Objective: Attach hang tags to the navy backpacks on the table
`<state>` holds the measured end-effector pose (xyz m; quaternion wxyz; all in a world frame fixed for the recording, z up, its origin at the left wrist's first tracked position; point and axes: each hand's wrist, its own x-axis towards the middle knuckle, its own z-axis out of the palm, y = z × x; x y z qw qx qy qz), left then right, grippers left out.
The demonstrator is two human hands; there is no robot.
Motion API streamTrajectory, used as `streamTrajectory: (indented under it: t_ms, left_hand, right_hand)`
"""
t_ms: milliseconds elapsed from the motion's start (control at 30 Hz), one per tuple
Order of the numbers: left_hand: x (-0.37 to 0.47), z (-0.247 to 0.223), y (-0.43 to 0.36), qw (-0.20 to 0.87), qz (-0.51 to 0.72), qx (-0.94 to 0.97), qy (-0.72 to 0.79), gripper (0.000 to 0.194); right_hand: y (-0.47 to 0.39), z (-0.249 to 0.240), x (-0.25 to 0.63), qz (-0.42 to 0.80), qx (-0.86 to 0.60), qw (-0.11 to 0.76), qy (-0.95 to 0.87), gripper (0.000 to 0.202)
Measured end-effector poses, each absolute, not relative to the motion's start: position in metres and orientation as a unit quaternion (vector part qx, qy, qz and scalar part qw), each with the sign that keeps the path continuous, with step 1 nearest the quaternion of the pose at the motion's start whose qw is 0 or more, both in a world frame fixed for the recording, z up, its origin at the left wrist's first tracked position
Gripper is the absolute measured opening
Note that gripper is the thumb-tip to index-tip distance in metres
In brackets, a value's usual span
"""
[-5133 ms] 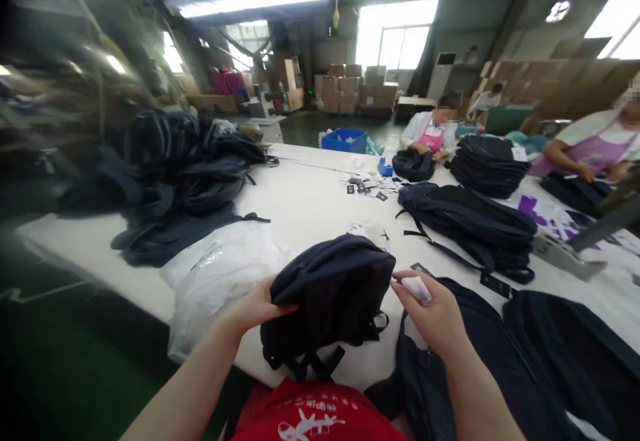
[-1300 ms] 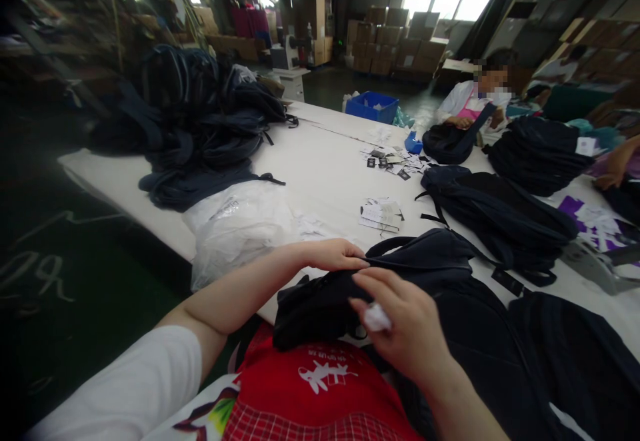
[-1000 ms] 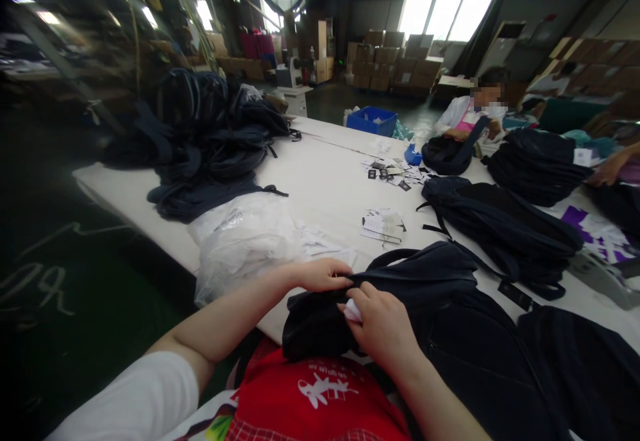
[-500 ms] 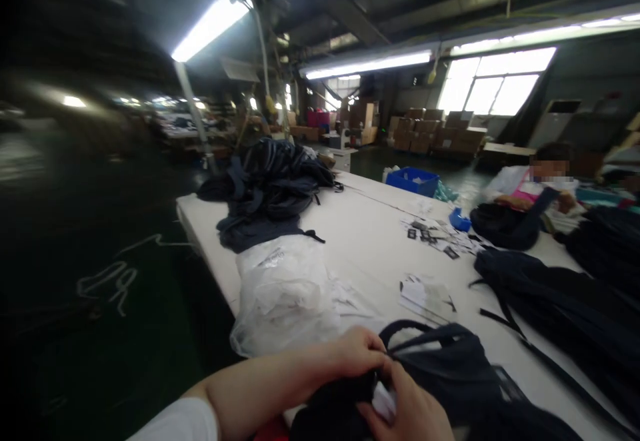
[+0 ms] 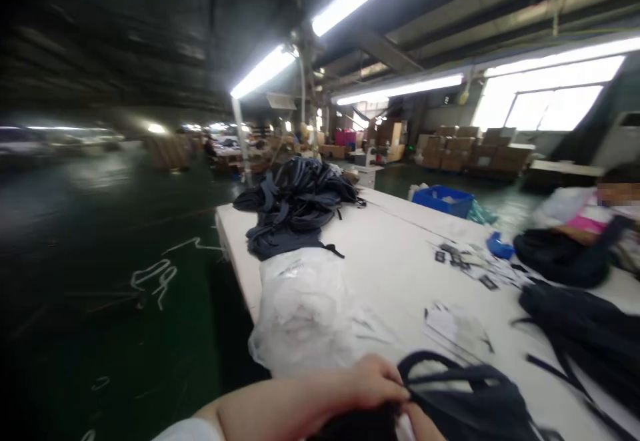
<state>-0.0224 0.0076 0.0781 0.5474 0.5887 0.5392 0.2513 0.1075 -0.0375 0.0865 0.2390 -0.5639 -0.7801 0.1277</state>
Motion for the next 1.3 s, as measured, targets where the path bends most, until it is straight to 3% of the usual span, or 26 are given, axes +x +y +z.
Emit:
streamTrajectory:
  t_ms: [300,467,567,667,900,1133,1300]
  left_hand:
    - [-0.019,0.099,0.013,0.687,0.273,0.484,0.468,0.027]
    - [-0.021,0.094,0.012,0.691,0.282,0.480,0.462,0.032]
    - [-0.020,0.092,0.012,0.689,0.283,0.484,0.459,0.030]
    - [-0.017,0.093,0.011,0.649,0.281,0.528,0.470,0.024]
    - [-0.017,0.098,0.009,0.474,0.261,0.689,0.482,0.022]
    - [-0.021,0.102,0.004,0.458,0.245,0.717,0.465,0.028]
    - [-0.020,0.109,-0.004,0.385,0.241,0.766,0.455,0.039]
  right_hand:
    - [-0.085,0.127,0.115,0.084,-0.586,0.212,-0.778,0.017]
    - [-0.081,0.131,0.121,0.209,-0.524,0.225,-0.794,0.023]
    - [-0.075,0.134,0.122,0.205,-0.583,0.217,-0.756,0.015]
    - [-0.072,0.137,0.113,0.152,-0.663,0.166,-0.714,0.021]
    - [-0.071,0.139,0.094,0.098,-0.677,0.050,-0.728,0.031]
    - [-0.071,0.135,0.117,0.127,-0.623,0.090,-0.767,0.023]
    - [-0.077,0.133,0.136,0.077,-0.688,0.126,-0.711,0.026]
